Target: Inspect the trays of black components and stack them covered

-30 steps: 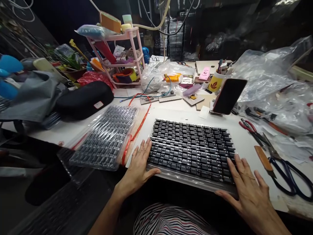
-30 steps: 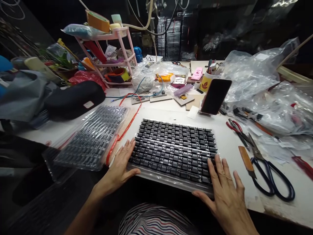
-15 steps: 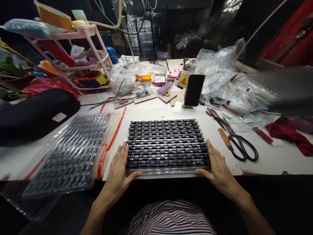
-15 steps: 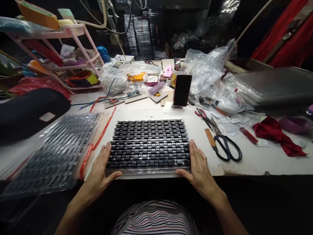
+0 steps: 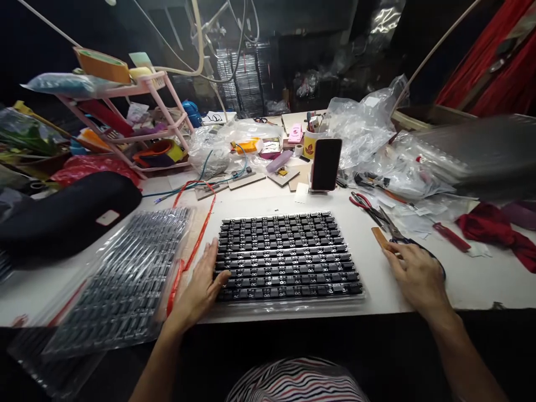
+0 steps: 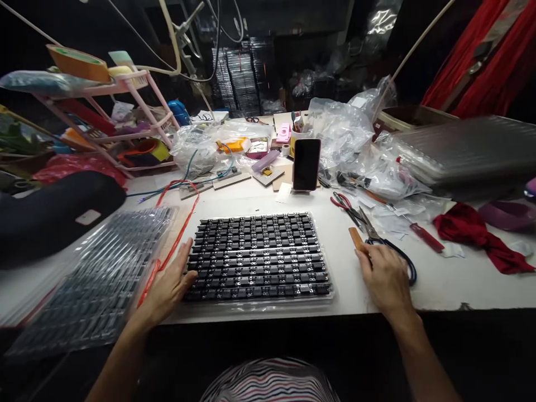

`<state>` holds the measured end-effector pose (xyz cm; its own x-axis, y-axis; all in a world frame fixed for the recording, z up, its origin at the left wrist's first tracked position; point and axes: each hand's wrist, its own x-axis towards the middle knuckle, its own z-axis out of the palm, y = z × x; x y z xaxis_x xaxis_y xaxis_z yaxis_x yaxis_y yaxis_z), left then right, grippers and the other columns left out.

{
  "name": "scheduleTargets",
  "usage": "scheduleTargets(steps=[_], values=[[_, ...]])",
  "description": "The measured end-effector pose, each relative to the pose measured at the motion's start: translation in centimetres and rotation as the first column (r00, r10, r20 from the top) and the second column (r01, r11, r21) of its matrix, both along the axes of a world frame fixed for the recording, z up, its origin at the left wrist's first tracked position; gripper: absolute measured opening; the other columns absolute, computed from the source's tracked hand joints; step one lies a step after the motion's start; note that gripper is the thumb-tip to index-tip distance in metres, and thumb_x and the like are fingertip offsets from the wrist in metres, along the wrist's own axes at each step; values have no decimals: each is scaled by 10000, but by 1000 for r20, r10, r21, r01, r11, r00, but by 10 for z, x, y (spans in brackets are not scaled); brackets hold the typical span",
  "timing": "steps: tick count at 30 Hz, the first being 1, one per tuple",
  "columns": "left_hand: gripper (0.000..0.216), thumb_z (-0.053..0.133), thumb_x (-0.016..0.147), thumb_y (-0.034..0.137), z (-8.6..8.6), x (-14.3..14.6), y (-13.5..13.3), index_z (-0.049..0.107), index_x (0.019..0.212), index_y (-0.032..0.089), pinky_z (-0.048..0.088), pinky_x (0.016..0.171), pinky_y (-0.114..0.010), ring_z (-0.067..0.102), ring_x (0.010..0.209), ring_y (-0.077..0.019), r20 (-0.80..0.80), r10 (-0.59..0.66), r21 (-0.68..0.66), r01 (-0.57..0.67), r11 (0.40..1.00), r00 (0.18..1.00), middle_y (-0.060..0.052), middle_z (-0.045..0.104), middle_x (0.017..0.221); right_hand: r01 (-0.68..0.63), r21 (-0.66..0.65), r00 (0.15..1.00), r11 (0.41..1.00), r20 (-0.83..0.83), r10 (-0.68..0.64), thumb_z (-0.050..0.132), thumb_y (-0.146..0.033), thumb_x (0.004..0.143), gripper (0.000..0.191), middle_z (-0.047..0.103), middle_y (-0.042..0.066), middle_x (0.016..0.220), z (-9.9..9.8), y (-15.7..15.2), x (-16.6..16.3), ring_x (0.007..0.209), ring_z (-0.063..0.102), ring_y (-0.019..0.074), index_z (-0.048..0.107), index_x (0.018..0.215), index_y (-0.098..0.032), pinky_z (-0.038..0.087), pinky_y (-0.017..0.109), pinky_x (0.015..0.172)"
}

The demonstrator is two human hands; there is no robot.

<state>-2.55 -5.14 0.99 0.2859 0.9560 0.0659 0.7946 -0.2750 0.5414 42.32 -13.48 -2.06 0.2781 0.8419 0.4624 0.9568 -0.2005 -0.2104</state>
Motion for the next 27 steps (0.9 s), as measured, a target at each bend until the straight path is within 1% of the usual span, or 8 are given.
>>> scheduleTargets(steps=[4,7,12,14,16,20,22,27], values=[[871,279,861,692,4,5,-3,83,1502,136,154,1147,-488,100,1435,-271,1,-26,-50,26,998,1000,-138,122,1560,82,-118,994,990,76,-73,344,-522,893,517,650,135,919,-11,6,18,841,603,303,653,1040,-135,462,452,720],[862,265,866,691,7,4,1,86,1502,137,144,1149,-488,95,1434,-268,39,19,-54,-17,998,999,-135,120,1560,84,-179,996,980,-6,-86,392,-492,861,468,653,128,870,-7,15,22,787,601,287,651,1022,-136,461,421,683],[946,241,837,735,5,7,39,102,1492,67,112,1159,-464,90,1437,-266,78,40,-32,-37,999,996,-162,99,1558,73,-187,981,980,-165,-104,432,-416,834,379,670,119,872,10,17,12,736,609,268,647,1003,-153,464,394,639],[977,217,823,756,3,12,53,94,1491,55,111,1159,-465,82,1437,-272,68,28,-29,-26,999,997,-170,82,1557,9,-128,972,992,-234,-39,433,-402,862,342,673,98,938,21,5,-1,792,621,240,637,1017,-176,477,364,681],[964,207,822,758,0,16,60,92,1496,79,113,1160,-469,72,1437,-276,53,-6,-15,7,1000,999,-159,79,1560,-145,-47,926,988,-358,119,464,-374,886,279,669,60,977,32,-10,-18,838,627,200,624,1045,-210,487,318,716],[913,233,838,736,-5,18,62,101,1502,123,75,1168,-454,39,1440,-270,45,-50,14,49,999,998,-131,80,1569,-426,9,790,904,-484,377,496,-271,906,200,664,26,949,48,-34,-41,866,628,148,616,1063,-236,499,259,761],[908,247,843,729,-6,18,61,88,1502,126,52,1170,-445,34,1441,-262,76,-41,11,40,999,996,-130,62,1571,-465,-16,786,885,-467,405,496,-248,906,194,666,31,931,49,-38,-44,853,630,146,627,1048,-229,506,259,760],[933,274,831,739,-2,20,62,91,1501,115,65,1165,-477,63,1437,-279,126,17,-19,-15,1000,992,-151,66,1565,-437,-10,808,899,-444,388,524,-275,890,191,670,38,931,48,-40,-39,837,637,163,647,1032,-239,524,266,710]])
